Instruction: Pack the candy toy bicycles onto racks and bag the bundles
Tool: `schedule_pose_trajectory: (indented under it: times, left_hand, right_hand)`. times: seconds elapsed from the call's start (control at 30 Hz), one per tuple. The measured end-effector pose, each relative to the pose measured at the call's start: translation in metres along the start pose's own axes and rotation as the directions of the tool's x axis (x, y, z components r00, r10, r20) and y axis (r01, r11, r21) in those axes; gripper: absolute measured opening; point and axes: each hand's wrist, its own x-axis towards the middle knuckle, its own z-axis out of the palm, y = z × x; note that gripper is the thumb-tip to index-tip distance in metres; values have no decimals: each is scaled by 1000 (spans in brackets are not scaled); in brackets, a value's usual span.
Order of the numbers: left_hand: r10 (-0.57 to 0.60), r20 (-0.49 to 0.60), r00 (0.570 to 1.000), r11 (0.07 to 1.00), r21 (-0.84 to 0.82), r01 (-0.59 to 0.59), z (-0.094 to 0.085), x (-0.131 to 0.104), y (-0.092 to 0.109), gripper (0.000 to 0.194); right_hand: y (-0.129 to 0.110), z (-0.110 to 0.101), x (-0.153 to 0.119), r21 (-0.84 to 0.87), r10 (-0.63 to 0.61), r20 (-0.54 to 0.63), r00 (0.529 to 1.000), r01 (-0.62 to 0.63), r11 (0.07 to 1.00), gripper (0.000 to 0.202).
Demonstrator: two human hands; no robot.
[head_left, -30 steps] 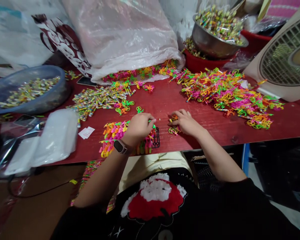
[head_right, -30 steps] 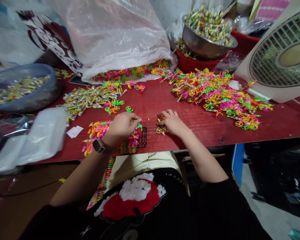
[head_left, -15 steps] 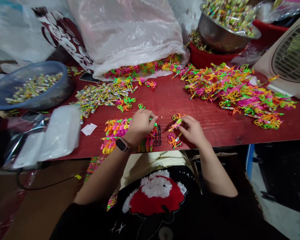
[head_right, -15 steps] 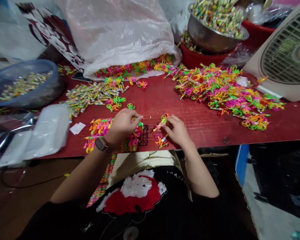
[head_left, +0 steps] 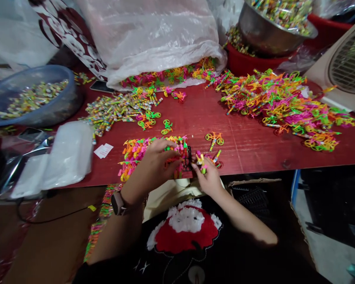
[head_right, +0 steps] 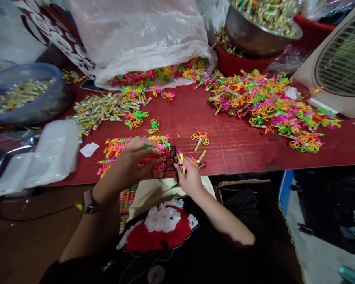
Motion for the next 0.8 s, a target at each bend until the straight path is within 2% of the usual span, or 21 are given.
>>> schedule_pose_trajectory:
  times: [0.13,0.23,0.27,0.4,0.47,0.6,0.67,0.8]
  left_hand:
    - [-9,-44,999,1000,-13,9,6,-9,-3,14]
    - [-18,-82,996,1000,-24,16,13,-10,-6,10]
    - [-21,-94,995,1000,-23,19,14,-11,-7,8]
    - [-40,-98,994,999,3,41,18,-12,-6,7]
    - [-41,-91,995,999,16,43,19,-13,-5,6]
    - [-41,-105,994,998,40,45,19,-14,-4,6]
    - [-42,-113,993,998,39,47,20,-14,-4,6]
    - [-59,-114,992,997,33,63,19,-13,-3,7]
  right_hand:
    - [3,-6,6,2,-35,-108,994,36,999,19]
    - [-1,2,3,53,-18,-246,969,32,998,21]
    - [-2,7,0,76,1,-261,965,19,997,22]
    - [-1,20,-8,207,123,-184,975,-84,975,21]
    - [-2,21,-10,217,164,-206,965,-118,969,15]
    - [-10,21,-11,136,110,-291,950,-73,988,10]
    - [-13,23,-12,150,97,-296,950,-55,987,13]
    - [-7,28,-9,227,212,-279,937,-150,962,27]
